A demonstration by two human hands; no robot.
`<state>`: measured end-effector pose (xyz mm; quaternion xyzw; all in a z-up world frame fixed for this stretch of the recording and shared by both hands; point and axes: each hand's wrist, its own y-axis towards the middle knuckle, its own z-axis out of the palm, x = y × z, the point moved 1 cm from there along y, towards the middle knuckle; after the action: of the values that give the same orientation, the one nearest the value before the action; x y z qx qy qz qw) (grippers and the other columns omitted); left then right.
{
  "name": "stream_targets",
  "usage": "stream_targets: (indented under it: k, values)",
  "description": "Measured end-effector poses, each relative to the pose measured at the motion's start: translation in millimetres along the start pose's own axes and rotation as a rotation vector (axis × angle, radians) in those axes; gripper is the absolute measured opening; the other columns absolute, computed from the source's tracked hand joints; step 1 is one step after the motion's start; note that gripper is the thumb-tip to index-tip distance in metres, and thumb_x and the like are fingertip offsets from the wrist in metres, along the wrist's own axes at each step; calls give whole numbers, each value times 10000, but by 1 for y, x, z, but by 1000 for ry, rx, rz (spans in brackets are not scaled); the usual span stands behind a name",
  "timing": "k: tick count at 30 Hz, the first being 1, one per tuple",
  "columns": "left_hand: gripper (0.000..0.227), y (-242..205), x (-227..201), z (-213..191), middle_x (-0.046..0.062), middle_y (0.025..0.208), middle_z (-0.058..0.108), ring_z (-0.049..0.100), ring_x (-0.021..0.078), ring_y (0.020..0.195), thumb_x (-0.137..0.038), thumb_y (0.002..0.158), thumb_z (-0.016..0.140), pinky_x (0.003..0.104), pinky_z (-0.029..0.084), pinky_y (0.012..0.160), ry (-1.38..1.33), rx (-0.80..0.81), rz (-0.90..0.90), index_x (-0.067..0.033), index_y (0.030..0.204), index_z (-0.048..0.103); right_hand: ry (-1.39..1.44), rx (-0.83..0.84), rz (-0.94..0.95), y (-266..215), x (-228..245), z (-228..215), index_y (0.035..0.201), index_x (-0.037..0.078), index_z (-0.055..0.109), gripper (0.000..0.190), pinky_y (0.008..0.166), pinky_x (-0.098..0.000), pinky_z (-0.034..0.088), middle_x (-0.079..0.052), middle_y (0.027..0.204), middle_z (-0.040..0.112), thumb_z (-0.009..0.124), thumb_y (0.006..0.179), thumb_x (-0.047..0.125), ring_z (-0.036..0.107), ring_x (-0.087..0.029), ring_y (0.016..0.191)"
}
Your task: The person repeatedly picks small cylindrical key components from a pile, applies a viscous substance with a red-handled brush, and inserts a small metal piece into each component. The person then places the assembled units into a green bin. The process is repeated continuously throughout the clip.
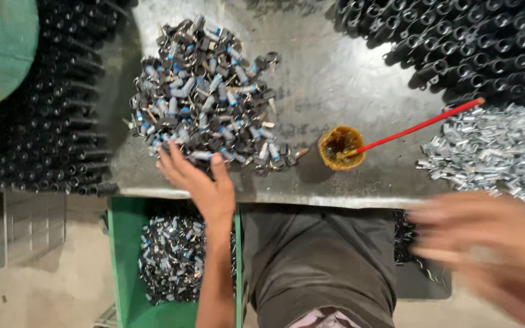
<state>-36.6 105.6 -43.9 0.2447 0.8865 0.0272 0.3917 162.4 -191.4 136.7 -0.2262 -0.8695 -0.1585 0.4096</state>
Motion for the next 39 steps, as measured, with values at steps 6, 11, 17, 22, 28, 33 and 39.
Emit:
stream_targets:
  k: [6,11,17,22,28,33,39]
  values:
    - [841,-30,-21,6,291,1754,-52,-89,531,1630,-481,1094,513,640,-20,1311,-186,14,-1,-22,1678,117,148,104,-6,8,-36,160,942,77,635,141,1031,-431,462,-175,1482,545,741,867,133,558,-370,1293]
    - [730,-46,-41,-8,298,1757,60,38,467,1663,-408,1119,464,557,45,1353,-256,100,60,-32,1672,172,-9,22,3,28,-34,197,983,60,616,174,997,-473,471,-240,1556,442,734,860,91,539,-398,1180]
    - [318,-37,-54,-23,102,1162,636,602,307,1126,-210,979,715,427,476,986,145,227,148,-185,1292,661,-36,1,-13,18,-38,193,966,53,612,200,965,-460,493,-192,1479,523,758,836,93,564,-386,1190]
    - [320,-23,-58,-2,96,970,663,656,351,801,-258,912,743,473,501,682,304,379,215,-119,1189,663,152,42,96,-5,-39,189,976,32,633,169,883,-409,528,-153,1360,640,748,853,49,640,-329,1078]
    - [263,-32,-62,-13,64,944,688,680,313,733,-264,971,691,462,527,639,217,429,-33,-161,1210,652,343,70,215,-24,-37,182,978,30,650,141,829,-331,565,-132,1272,692,731,862,42,706,-246,1044]
    - [311,-31,-63,-11,77,1008,692,692,348,810,-273,926,720,471,533,649,273,427,90,-149,1199,636,406,104,261,-31,-42,182,952,29,641,104,809,-320,570,-118,1167,721,715,881,48,726,-215,992]
    - [307,-29,-62,-7,106,1033,674,676,382,860,-279,925,734,492,529,668,246,446,89,-132,1173,629,417,89,261,-36,-45,179,967,32,595,113,827,-322,552,-84,1007,703,692,913,52,704,-211,922]
